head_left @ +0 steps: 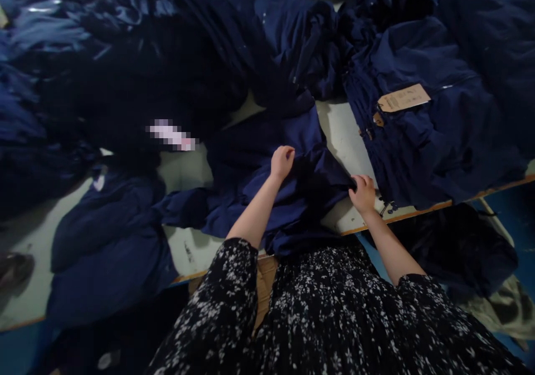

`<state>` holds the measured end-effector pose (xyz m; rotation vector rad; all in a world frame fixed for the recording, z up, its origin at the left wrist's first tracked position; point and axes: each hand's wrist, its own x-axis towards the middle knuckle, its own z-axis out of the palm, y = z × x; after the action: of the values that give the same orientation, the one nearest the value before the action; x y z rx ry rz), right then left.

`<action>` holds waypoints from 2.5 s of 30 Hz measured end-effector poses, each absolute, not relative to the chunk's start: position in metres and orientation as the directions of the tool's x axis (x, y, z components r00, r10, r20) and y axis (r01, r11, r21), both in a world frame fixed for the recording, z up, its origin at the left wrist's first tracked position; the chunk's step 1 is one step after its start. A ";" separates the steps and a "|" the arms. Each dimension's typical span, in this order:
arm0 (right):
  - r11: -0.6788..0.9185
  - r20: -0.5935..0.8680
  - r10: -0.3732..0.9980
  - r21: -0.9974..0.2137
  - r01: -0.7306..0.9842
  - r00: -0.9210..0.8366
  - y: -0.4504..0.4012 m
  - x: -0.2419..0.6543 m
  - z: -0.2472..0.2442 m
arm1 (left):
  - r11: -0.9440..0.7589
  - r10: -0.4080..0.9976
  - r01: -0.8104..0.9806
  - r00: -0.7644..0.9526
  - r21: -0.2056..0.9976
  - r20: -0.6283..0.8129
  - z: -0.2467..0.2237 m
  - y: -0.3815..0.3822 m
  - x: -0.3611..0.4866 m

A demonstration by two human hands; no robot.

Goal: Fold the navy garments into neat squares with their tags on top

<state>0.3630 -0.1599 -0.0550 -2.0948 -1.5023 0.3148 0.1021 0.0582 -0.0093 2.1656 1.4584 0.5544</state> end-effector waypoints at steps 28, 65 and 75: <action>-0.002 0.132 0.987 -0.565 0.825 0.092 -0.039 0.383 -0.014 | -0.149 0.988 0.911 0.154 0.386 0.018 -0.012 -0.045 -0.088; 0.207 0.062 0.978 -0.421 0.883 -0.200 -0.037 0.301 -0.030 | -0.162 0.985 0.915 0.174 0.369 0.001 -0.019 -0.039 -0.049; 0.163 -0.087 0.980 -0.168 0.972 -0.180 -0.046 0.313 -0.065 | -0.100 0.972 0.967 0.145 0.235 -0.183 -0.058 -0.057 -0.039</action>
<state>0.3134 -0.0463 -0.0648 -1.9845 -2.3640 0.2878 -0.0395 -0.0571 -0.0577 2.1299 1.8787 0.0261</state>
